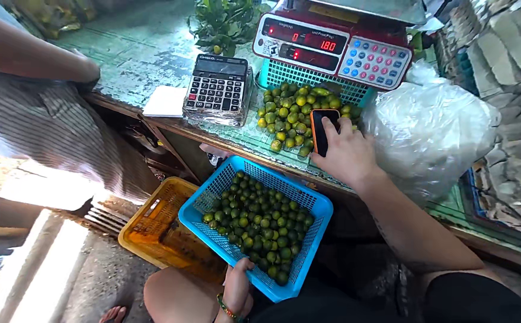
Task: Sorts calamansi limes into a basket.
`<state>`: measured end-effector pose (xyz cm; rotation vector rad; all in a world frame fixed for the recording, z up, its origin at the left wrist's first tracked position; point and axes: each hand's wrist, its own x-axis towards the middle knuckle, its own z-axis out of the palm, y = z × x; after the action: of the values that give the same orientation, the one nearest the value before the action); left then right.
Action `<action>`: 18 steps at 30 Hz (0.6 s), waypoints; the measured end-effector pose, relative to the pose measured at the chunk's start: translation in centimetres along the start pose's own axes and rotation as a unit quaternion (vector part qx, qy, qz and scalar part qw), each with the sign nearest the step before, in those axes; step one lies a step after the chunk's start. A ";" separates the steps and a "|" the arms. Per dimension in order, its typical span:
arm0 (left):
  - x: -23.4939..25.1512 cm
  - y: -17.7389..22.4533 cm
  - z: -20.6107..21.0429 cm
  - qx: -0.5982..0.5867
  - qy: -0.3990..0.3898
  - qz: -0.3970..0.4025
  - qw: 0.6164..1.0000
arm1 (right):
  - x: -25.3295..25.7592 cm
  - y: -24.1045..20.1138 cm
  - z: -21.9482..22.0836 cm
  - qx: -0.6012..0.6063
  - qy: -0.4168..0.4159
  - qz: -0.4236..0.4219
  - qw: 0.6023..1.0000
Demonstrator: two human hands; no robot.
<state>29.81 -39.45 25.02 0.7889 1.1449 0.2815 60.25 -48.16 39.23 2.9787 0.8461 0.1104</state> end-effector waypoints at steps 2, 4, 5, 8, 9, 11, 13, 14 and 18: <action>0.1 0.1 -0.1 0.007 -0.005 0.003 1.000 | 0.3 0.0 0.3 0.029 0.014 0.012 0.999; 0.0 0.1 0.0 0.006 -0.005 0.003 1.000 | 0.6 0.2 0.1 0.097 0.034 0.039 0.994; 0.0 0.0 0.0 0.005 -0.005 0.001 1.000 | 0.6 0.2 -0.2 0.130 0.036 0.058 0.989; 0.0 -0.1 -0.1 0.002 -0.008 0.003 1.000 | 0.4 -0.8 -1.4 0.162 0.041 0.100 0.981; -0.1 -0.2 -0.1 0.005 -0.011 0.002 1.000 | 0.4 -1.1 -1.5 0.143 0.049 0.102 0.983; -0.2 -0.1 -0.1 0.009 -0.015 0.002 1.000 | 0.5 -1.5 -1.8 0.093 0.043 0.108 0.989; -0.2 -0.2 -0.1 0.011 -0.016 0.005 1.000 | 0.8 -1.2 -2.5 0.071 0.040 0.106 0.991; -0.2 -0.2 -0.1 0.012 -0.020 0.005 1.000 | 0.8 -0.6 -3.3 0.081 0.045 0.101 0.990; 0.2 -0.6 -0.2 0.015 -0.028 0.003 1.000 | -1.7 3.6 -9.6 0.147 0.167 0.078 0.972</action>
<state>29.60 -39.67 24.42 0.8211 1.0969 0.2461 59.94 -51.89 48.91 3.3645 0.7038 0.5532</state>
